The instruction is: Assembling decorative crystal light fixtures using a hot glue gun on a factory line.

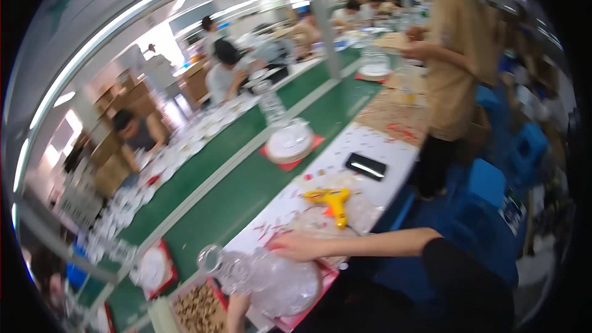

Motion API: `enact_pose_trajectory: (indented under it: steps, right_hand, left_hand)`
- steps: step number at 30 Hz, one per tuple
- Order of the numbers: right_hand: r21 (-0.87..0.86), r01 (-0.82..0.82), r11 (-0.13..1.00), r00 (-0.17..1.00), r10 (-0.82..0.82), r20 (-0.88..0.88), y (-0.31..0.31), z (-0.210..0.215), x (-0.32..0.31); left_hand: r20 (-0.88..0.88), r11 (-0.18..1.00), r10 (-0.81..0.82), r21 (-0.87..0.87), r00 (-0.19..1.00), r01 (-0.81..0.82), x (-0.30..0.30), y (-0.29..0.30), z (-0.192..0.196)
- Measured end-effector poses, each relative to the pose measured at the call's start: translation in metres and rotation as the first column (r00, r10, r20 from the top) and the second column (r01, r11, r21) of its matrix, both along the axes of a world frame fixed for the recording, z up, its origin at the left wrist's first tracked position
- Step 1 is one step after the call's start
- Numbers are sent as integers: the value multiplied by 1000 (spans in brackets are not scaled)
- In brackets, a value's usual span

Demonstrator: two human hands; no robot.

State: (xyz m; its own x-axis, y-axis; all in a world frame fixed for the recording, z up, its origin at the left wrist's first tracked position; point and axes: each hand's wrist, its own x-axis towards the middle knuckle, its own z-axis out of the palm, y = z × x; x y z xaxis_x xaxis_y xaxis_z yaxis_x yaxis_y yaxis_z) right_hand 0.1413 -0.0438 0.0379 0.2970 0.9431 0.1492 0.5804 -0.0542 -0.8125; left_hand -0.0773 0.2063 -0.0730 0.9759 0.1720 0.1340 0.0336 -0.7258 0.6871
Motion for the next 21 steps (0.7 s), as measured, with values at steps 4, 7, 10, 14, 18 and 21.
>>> enact_pose_trajectory:
  steps: [4, 7, 10, 14, 18, 21]
  right_hand:
    - [-133, -73, 988, 993, 84, 81, 41, -16, 6]
    - [-344, -55, 937, 960, 145, 240, 40, -6, -7]
    - [-156, 43, 987, 899, 29, 437, 26, -8, -20]
    - [-153, 10, 988, 941, 43, 336, 30, -10, -12]
    - [-260, -81, 962, 931, 166, 325, 37, 9, -10]
    - [-358, 2, 934, 957, 102, 273, 31, 6, -22]
  left_hand:
    - [82, 972, -227, 87, 970, 220, 29, 6, 26]
    - [18, 908, -290, 320, 957, 269, 39, 6, 24]
    - [-28, 842, -296, 465, 955, 274, 38, 15, 23]
    - [20, 894, -381, 265, 925, 362, 52, 16, 6]
    - [68, 929, -342, 172, 937, 327, 81, -4, 6]
    - [81, 945, -315, 123, 945, 305, 101, -8, 16]
